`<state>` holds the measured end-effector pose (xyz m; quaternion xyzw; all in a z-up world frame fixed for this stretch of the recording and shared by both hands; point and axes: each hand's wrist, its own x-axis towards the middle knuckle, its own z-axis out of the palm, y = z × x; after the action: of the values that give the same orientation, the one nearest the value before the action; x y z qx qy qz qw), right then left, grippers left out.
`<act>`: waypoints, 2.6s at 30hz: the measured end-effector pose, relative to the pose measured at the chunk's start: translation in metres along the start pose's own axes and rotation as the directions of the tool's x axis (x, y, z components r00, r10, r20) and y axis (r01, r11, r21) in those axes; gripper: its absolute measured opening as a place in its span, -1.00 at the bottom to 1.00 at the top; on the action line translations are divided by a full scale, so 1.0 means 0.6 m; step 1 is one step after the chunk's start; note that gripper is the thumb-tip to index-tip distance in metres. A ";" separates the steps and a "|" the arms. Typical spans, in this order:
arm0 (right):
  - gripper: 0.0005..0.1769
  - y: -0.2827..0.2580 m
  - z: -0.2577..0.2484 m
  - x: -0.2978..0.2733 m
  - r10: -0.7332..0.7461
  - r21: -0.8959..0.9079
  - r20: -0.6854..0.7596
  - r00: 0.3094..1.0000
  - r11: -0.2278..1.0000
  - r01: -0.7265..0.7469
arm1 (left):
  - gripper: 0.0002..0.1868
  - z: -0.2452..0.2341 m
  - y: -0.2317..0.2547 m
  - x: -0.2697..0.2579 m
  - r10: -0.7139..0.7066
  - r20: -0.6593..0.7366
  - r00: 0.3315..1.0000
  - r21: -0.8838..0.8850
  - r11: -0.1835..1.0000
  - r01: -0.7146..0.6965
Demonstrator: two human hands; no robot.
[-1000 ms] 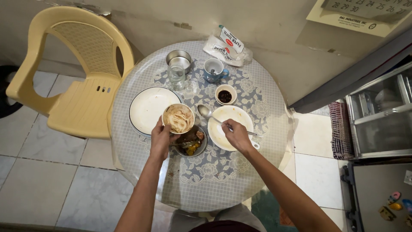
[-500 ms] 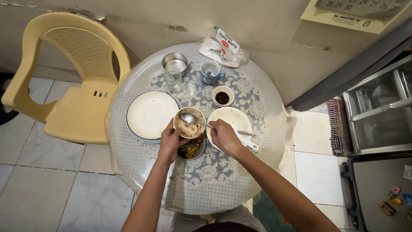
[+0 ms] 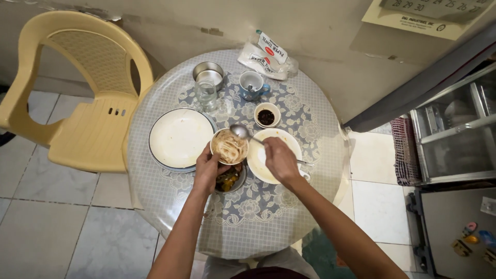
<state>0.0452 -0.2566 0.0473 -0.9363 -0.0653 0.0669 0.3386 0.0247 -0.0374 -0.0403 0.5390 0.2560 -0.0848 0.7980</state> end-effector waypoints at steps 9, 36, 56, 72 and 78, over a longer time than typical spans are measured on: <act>-0.77 0.049 -0.023 -0.014 0.142 -0.239 -0.131 0.981 0.956 -0.170 | -0.37 0.018 -0.008 0.014 0.011 -0.019 1.000 0.092 0.996 -0.010; -0.83 0.162 0.016 -0.049 0.076 -0.244 -0.127 0.989 0.964 -0.106 | -0.67 0.111 -0.094 0.084 0.294 0.366 0.883 0.724 0.506 -0.469; -0.79 0.143 -0.007 -0.020 0.073 -0.017 -0.252 0.965 0.997 -0.079 | -0.62 0.146 -0.045 0.179 0.337 0.114 0.935 0.625 0.707 -0.331; -0.75 0.164 -0.013 0.040 0.161 0.046 -0.286 0.945 0.987 -0.155 | -0.63 0.203 -0.087 0.339 0.430 0.016 0.903 0.734 0.607 -0.303; -0.72 0.150 -0.027 0.043 0.259 0.093 -0.235 0.937 0.965 -0.243 | -0.75 0.206 -0.125 0.385 0.457 0.005 0.889 0.777 0.559 -0.291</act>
<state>0.0803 -0.3312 -0.0002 -0.9269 0.0991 -0.0044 0.3619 0.2305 -0.1471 -0.1816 0.8698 0.1532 0.0421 0.4671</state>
